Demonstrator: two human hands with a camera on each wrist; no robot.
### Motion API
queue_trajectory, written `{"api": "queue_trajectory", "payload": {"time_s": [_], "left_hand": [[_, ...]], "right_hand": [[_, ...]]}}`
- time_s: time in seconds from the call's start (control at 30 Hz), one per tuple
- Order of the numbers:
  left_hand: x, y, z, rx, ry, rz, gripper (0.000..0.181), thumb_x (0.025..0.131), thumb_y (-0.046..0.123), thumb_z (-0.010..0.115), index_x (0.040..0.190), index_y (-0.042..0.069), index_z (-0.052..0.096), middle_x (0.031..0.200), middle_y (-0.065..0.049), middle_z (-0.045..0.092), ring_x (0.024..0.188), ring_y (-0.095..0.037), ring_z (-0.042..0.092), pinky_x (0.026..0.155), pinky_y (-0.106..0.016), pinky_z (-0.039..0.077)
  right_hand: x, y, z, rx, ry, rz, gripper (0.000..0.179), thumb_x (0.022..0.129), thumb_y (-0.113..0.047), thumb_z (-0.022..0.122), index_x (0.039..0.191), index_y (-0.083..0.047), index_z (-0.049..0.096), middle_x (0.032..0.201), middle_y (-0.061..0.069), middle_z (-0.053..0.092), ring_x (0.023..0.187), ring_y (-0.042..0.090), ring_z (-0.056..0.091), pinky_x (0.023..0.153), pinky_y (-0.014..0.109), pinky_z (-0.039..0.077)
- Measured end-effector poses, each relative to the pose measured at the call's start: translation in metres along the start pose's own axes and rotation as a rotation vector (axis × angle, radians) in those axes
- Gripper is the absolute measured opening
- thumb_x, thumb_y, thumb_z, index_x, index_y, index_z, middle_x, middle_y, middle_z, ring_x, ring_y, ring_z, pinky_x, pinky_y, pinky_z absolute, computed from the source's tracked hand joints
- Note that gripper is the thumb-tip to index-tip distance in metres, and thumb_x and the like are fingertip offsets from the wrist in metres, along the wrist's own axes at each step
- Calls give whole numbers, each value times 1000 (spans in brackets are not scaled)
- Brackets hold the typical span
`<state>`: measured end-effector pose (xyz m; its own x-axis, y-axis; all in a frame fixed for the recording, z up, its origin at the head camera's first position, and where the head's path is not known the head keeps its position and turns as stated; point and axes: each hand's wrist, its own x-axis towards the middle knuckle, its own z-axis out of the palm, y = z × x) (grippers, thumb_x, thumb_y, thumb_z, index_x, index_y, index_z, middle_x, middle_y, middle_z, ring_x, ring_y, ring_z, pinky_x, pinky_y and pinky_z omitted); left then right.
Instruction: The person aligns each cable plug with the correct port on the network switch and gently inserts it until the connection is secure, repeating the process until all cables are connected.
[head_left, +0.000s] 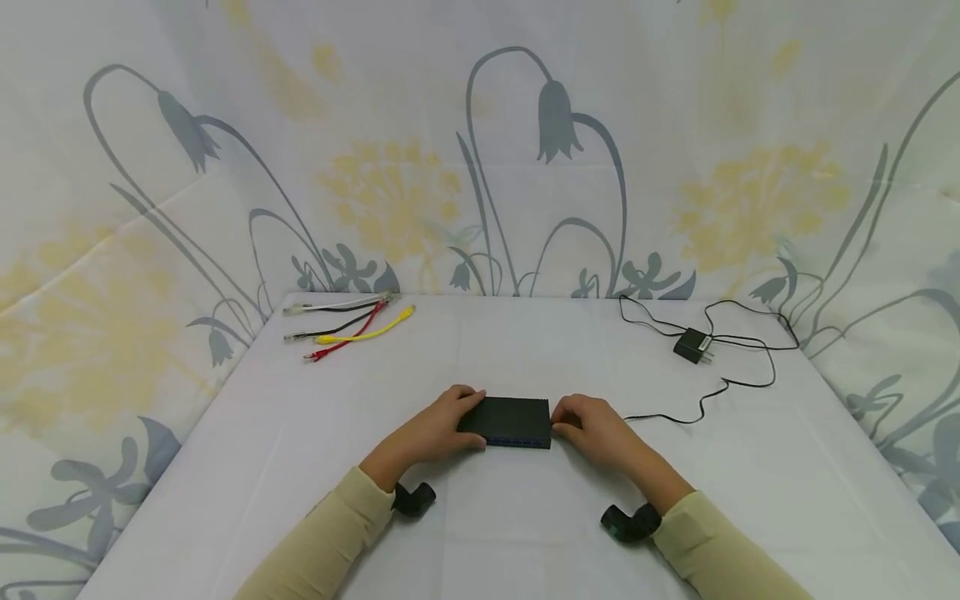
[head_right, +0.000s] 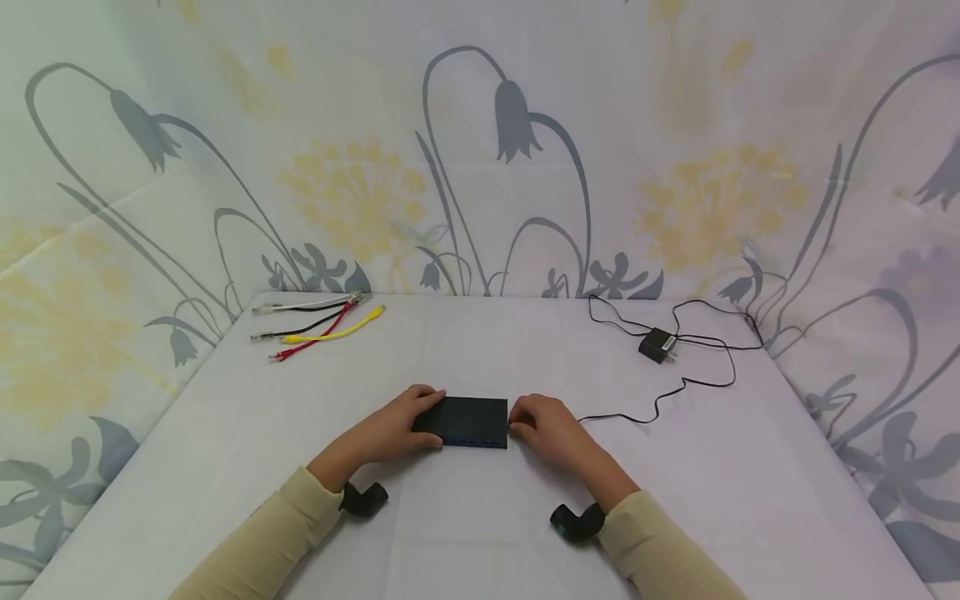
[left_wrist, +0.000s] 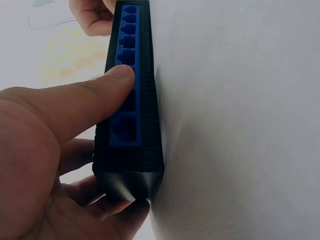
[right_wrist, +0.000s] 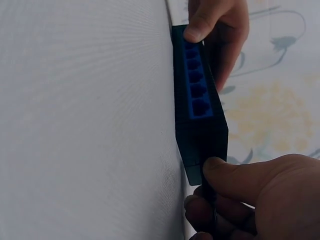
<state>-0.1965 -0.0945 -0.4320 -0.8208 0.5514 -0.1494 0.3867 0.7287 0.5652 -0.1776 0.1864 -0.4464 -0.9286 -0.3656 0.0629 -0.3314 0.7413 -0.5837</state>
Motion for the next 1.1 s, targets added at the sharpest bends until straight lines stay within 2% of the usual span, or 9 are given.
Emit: {"api": "queue_trajectory", "payload": {"time_s": [0.37,0.67,0.8,1.1], "left_hand": [[7,-1,-3,-17,-8,-21,75,92,34,67,153,14,29,160,-8,20,147,-28,26,116,-46,30],[21,-1,-7,-46,11,-33,73,93,30,65,153,13,28,163,-9,15,149,-30,20,118,-48,26],[28,-2,-7,-38,17,-36,71,94,28,63,154,12,27,162,-10,18,148,-30,21,118,-48,25],[43,-2,-6,-48,78,-42,68,94,25,63,152,10,31,155,-11,34,144,-30,31,117,-45,27]], "right_hand": [[-4,-8,-1,-55,1,-2,5,90,-15,68,95,-14,69,93,-3,67,84,9,59,76,32,50],[-4,-9,-1,-122,16,-25,6,87,-18,72,91,-14,69,84,-6,66,77,7,57,71,30,49],[-5,-12,0,-148,18,-13,8,84,-18,74,88,-13,68,80,-6,66,73,7,56,68,28,48],[-8,-19,0,-169,35,22,12,84,-21,75,85,-13,66,72,-7,63,64,5,52,60,24,45]]}}
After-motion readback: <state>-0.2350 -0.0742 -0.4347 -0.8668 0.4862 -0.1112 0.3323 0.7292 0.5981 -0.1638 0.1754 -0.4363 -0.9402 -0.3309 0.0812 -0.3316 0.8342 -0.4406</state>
